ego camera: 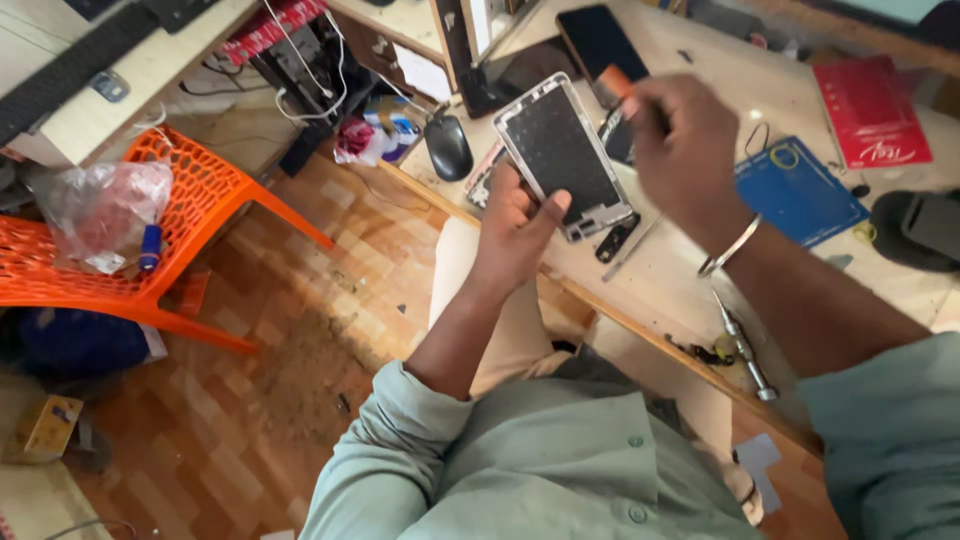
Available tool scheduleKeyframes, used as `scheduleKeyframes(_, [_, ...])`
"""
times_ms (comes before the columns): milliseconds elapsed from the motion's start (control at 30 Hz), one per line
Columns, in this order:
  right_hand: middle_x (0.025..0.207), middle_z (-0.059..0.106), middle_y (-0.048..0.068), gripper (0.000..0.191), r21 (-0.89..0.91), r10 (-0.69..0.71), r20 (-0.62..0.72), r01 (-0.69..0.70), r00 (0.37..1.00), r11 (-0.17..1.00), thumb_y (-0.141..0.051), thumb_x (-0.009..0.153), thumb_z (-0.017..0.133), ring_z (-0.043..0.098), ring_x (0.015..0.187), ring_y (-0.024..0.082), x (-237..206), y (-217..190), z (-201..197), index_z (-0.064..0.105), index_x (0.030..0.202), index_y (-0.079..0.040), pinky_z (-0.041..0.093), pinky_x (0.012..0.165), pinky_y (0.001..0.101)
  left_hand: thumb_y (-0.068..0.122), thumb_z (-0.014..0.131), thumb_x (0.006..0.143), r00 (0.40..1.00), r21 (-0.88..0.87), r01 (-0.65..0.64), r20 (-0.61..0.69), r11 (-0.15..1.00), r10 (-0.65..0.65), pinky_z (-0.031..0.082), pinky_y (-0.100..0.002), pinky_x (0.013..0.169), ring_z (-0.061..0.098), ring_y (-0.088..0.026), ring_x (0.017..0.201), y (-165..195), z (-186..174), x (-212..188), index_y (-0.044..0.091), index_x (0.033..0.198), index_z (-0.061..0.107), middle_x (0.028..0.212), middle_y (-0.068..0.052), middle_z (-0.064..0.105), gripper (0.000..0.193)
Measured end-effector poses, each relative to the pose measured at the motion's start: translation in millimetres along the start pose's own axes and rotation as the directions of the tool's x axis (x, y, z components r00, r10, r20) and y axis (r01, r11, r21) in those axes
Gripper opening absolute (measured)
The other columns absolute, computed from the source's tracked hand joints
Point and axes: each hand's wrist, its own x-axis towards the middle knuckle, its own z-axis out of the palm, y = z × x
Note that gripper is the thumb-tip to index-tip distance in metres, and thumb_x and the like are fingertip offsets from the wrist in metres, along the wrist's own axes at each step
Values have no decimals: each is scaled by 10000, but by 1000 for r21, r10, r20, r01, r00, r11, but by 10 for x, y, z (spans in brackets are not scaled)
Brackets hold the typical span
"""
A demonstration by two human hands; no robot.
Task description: The person cleans the interior of a disassembled smartphone chassis using a toothbrush and a small metal tool. They scrape and wipe the inside surfaces to remove residue, then set the tools down on the workbench.
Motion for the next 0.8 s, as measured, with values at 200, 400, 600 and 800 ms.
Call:
scheduleKeyframes(200, [856, 610, -58, 101, 625, 380, 404, -554, 832, 549, -161, 1024, 692, 507, 615, 27, 182, 207, -176, 647, 1046, -74, 385, 509, 214, 4, 583, 1047, 996, -140, -87, -35, 986, 83, 432, -355, 1165, 565, -173, 1304, -69, 193, 44, 12, 1484, 371, 1398, -104, 582, 486])
scheduleKeyframes(400, [756, 534, -51, 158, 369, 398, 472, -587, 786, 721, -196, 1071, 667, 462, 578, 24, 381, 192, -266, 652, 981, -68, 367, 496, 215, -4, 574, 1097, 998, -200, -48, -40, 979, 41, 439, -348, 1143, 578, -165, 1257, 79, 273, 271, -34, 1467, 371, 1358, -114, 590, 423])
scheduleKeyframes(600, [755, 582, -11, 239, 621, 530, 444, -675, 722, 399, -272, 1069, 642, 469, 536, 61, 647, 311, -421, 606, 919, -90, 355, 463, 232, -22, 573, 1022, 995, -368, -75, -88, 927, 46, 458, -363, 1131, 602, -183, 1242, 151, 360, 482, 1, 1533, 357, 1368, -118, 597, 555])
scheduleKeyframes(800, [775, 571, -31, 186, 573, 435, 562, -710, 704, 409, -277, 1038, 677, 450, 571, 44, 646, 273, -426, 632, 990, -103, 340, 478, 232, 47, 577, 1044, 995, -361, 7, -88, 932, -42, 476, -360, 1096, 598, -179, 1220, 86, 411, 688, -26, 1492, 373, 1346, -127, 600, 498])
